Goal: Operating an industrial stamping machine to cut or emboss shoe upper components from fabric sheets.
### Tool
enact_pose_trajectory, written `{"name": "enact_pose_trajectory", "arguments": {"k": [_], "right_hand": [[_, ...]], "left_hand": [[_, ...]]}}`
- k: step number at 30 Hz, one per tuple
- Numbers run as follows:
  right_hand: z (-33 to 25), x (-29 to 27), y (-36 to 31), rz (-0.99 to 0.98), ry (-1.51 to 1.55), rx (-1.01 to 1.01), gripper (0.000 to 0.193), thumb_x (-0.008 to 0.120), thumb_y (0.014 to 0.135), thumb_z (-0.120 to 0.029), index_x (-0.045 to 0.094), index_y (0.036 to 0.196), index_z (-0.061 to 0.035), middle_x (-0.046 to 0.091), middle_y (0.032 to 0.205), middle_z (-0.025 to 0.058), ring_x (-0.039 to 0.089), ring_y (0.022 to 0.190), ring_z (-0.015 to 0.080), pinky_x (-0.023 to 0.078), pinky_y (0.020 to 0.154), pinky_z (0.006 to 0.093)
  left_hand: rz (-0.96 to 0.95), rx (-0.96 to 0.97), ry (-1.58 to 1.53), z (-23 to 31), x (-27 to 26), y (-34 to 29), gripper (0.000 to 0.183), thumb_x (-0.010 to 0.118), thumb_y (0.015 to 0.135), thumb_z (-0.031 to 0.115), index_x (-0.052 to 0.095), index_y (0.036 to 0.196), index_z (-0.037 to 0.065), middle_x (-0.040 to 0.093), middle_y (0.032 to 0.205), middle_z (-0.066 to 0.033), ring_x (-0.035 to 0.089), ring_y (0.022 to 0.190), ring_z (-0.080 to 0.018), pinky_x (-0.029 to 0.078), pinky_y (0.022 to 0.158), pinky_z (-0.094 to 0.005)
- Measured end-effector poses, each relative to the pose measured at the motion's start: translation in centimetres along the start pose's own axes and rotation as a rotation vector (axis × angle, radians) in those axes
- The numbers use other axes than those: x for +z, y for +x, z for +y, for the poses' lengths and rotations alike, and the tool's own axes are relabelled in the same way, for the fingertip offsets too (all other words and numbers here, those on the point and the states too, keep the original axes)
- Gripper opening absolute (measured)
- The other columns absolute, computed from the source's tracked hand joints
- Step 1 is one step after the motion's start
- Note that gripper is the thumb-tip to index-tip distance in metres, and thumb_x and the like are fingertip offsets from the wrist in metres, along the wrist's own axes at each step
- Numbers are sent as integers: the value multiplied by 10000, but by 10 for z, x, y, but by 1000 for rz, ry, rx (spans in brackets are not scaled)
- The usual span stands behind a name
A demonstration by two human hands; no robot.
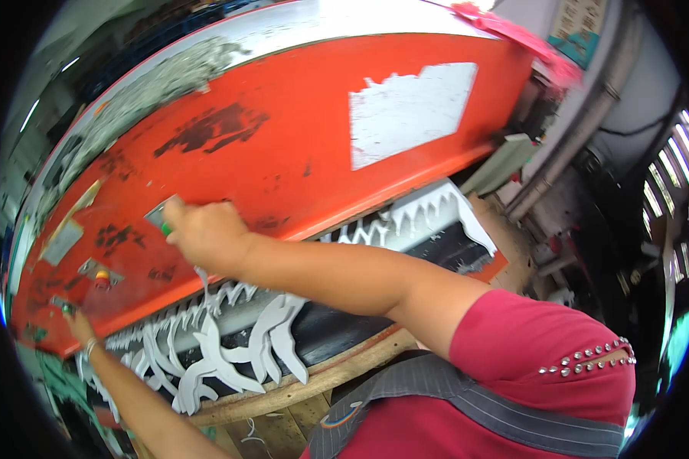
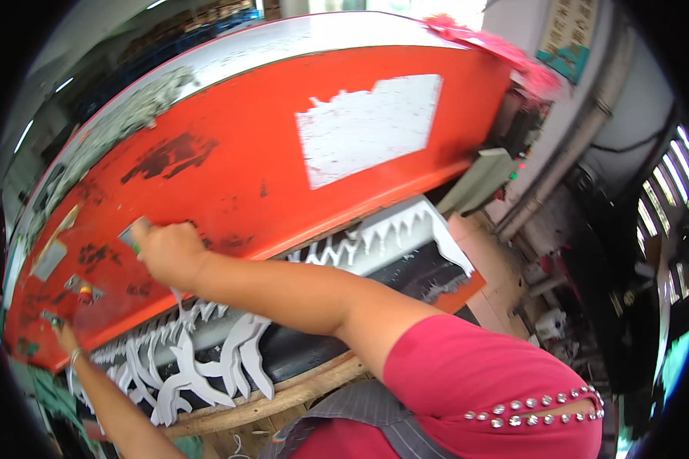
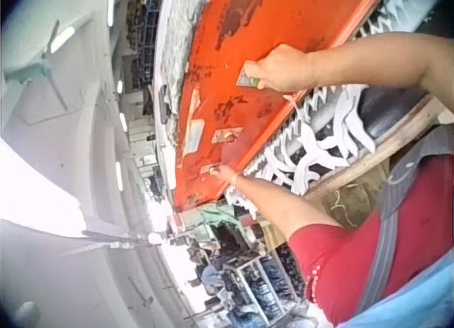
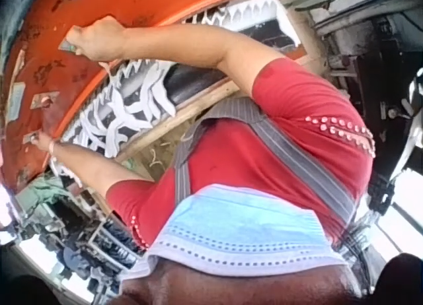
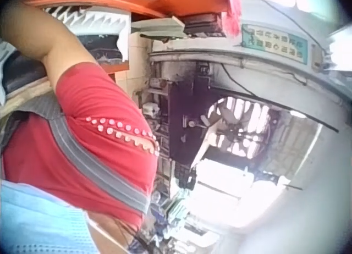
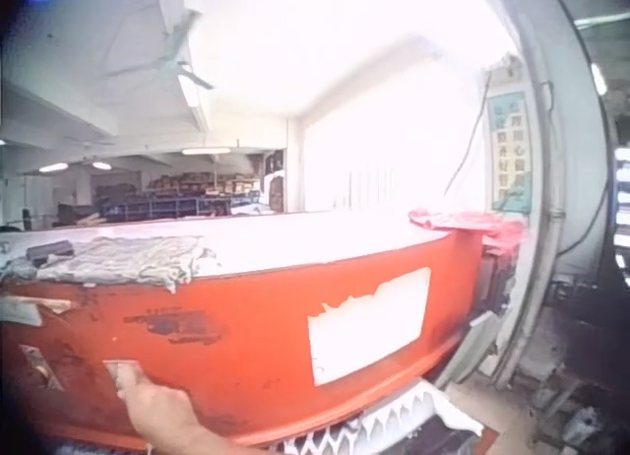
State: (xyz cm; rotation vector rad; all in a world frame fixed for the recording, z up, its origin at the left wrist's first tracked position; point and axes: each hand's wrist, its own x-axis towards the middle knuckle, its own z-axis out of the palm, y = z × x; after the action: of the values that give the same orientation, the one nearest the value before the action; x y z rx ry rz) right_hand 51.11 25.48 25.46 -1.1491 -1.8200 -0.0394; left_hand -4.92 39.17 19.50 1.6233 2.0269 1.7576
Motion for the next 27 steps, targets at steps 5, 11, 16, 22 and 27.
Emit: {"name": "enact_pose_trajectory", "arguments": {"k": [5,11,16,22,27], "right_hand": [[15,11,-63,-137,233,-23,290,622,850,-253,445,991,-72,633,748,128,628,633,368,464,514,487],[44,-74,-199,-954,178,260,395,675,820,-391,560,1015,-67,634,959,163,618,902,364,490,772,474],[47,-105,-281,-955,65,60,463,736,726,-371,613,1007,-24,603,1042,140,548,1044,323,470,850,433],[46,-86,-306,-620,-108,157,328,710,679,-194,640,957,-34,581,935,119,538,964,289,467,852,378],[53,-91,-294,-702,-19,137,248,665,720,-155,658,928,-22,604,943,124,552,949,298,479,842,389]], "left_hand": [[-246,-61,56,13,-12,-97,525,458,981,237,366,1446,11,451,1431,-158,458,1270,-258,334,1070,-362],[-753,-96,-42,203,70,-371,222,579,934,186,686,1022,12,677,949,-90,608,843,-159,486,780,-301],[-1040,334,-298,284,87,-506,166,645,847,179,708,947,62,670,882,-138,622,818,-308,496,743,-379],[-956,511,-31,304,107,-527,174,630,837,201,693,800,43,621,783,-145,557,744,-342,450,699,-436],[-990,458,6,303,112,-520,159,639,809,189,687,761,45,602,740,-138,547,742,-345,436,695,-434]]}}
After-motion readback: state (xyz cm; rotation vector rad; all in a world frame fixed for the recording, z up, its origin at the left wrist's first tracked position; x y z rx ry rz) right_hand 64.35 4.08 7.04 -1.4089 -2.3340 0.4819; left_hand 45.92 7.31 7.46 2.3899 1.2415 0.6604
